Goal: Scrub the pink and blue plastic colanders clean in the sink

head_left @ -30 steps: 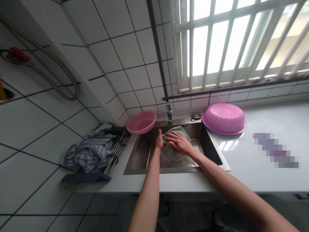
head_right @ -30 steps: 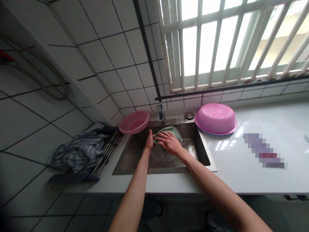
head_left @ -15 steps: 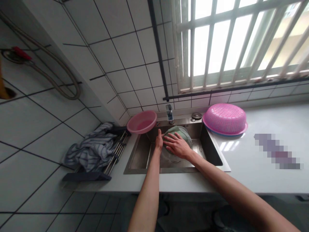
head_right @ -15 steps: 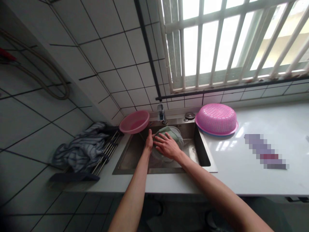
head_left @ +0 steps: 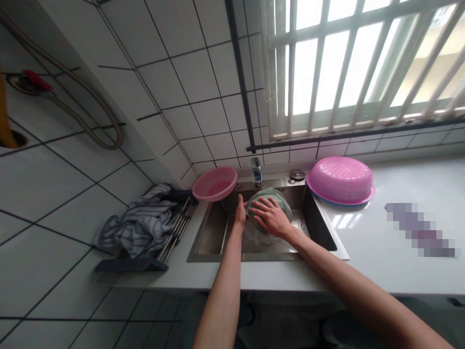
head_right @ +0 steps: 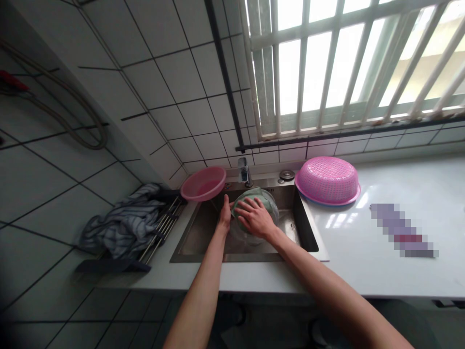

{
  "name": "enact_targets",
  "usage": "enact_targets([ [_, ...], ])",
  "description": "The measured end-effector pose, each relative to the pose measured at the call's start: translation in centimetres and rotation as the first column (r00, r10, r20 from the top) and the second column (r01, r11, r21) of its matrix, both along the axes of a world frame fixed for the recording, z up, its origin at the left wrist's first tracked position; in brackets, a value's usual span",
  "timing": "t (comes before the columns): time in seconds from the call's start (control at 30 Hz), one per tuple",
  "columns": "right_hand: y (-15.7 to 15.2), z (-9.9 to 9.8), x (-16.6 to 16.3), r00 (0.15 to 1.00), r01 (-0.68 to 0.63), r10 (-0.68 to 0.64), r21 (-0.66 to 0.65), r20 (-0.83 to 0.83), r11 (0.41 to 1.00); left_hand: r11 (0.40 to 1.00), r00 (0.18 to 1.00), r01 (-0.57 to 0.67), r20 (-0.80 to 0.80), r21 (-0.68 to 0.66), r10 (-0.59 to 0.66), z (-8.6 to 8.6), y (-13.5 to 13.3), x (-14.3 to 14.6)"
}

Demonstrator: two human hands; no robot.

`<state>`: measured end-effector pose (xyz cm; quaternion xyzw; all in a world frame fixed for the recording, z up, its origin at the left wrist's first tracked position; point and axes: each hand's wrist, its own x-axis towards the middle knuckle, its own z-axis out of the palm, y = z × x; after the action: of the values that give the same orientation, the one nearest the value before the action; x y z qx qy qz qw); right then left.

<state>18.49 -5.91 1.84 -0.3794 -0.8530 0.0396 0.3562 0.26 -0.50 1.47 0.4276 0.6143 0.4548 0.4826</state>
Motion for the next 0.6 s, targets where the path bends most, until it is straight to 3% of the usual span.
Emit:
enact_targets([
  [0.13, -0.1, 0.3, 0.0, 0.998, -0.058, 0.058, 0.001, 0.029, 0.998, 1.0, 1.0, -0.006, 0.027, -0.001, 0.006, -0.2, -0.1, 0.1],
  [0.3, 2.6, -0.9, 3.0, 0.976, 0.146, -0.164, -0.125, -0.145, 0.981, 0.995, 0.988, -0.054, 0.139, -0.083, 0.065, -0.4, -0.1, -0.3],
  [0.4, 2.8, -0.9, 3.2, 0.957, 0.207, -0.232, -0.15, -0.173, 0.967, 0.989, 0.976, -0.081, 0.193, -0.124, 0.104, -0.5, 0.0, -0.3],
  [0.5, 1.2, -0.1, 1.5, 0.983, 0.157, -0.161, -0.054, -0.085, 0.986, 0.989, 0.964, -0.04, 0.254, -0.141, 0.075, -0.5, -0.1, 0.0],
  [0.6, -0.6, 0.6, -0.6, 0.998, -0.01, 0.009, 0.015, 0.059, 1.0, 0.992, 0.949, 0.028, 0.315, -0.121, 0.012, -0.4, -0.2, 0.5],
])
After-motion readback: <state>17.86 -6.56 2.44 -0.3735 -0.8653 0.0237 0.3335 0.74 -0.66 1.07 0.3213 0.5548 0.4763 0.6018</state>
